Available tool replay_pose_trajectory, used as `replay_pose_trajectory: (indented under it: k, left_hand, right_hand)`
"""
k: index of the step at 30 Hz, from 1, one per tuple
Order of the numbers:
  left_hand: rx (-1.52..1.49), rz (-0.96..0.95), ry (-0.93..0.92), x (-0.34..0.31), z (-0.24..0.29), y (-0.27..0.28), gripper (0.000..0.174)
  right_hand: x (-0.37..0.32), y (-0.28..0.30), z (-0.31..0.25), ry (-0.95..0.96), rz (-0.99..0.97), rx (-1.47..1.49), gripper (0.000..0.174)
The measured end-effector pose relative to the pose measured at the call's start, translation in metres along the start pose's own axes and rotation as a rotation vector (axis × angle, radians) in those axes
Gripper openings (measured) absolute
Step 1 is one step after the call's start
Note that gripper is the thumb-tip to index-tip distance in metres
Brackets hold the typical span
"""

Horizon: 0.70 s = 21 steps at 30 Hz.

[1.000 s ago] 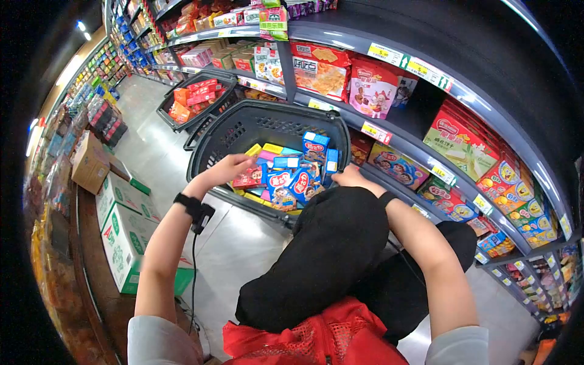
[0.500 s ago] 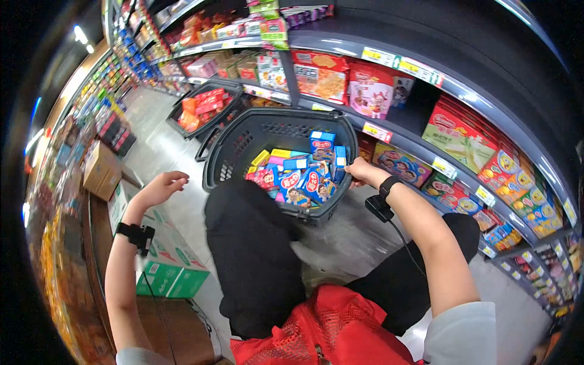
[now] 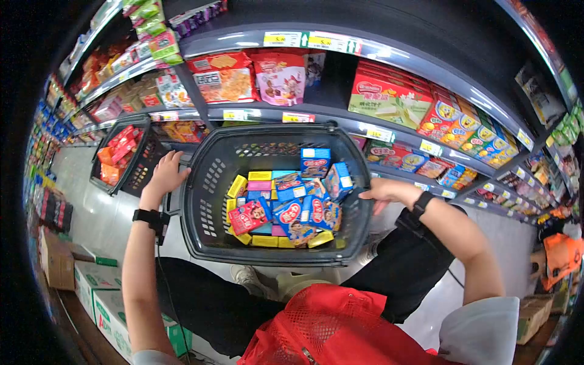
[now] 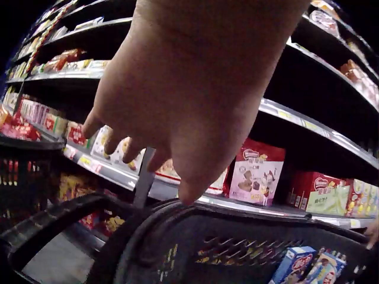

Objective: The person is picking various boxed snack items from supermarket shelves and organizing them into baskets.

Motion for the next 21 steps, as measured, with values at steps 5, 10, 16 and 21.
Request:
replay_pose_trajectory:
  k: [5, 10, 16, 21]
  left_hand:
    - [-0.390, -0.165, 0.103, 0.037, 0.029, -0.067, 0.067]
    - [-0.603, -0.214, -0.091, 0.051, 0.103, -0.064, 0.052]
    - [-0.562, -0.185, -0.330, 0.071, 0.124, -0.073, 0.037]
    - [-0.580, -0.273, -0.295, 0.074, 0.144, -0.077, 0.033]
  right_hand:
    - [-0.059, 0.060, 0.024, -0.256, 0.090, -0.273, 0.035]
    - [-0.088, 0.093, 0.022, -0.316, 0.265, -0.716, 0.044]
    - [-0.088, 0.117, 0.043, -0.287, 0.348, -0.780, 0.048]
    - [-0.088, 0.127, 0.075, 0.186, 0.531, -0.820, 0.052]
Point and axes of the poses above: each hand's wrist, its own x-axis towards the middle knuckle, its own y-axis out of the back of the hand, z = x × y, the point moved 6 cm from there along x, towards the middle knuckle, and after that the axes turned 3 degrees about y, right-handed, at the moved point
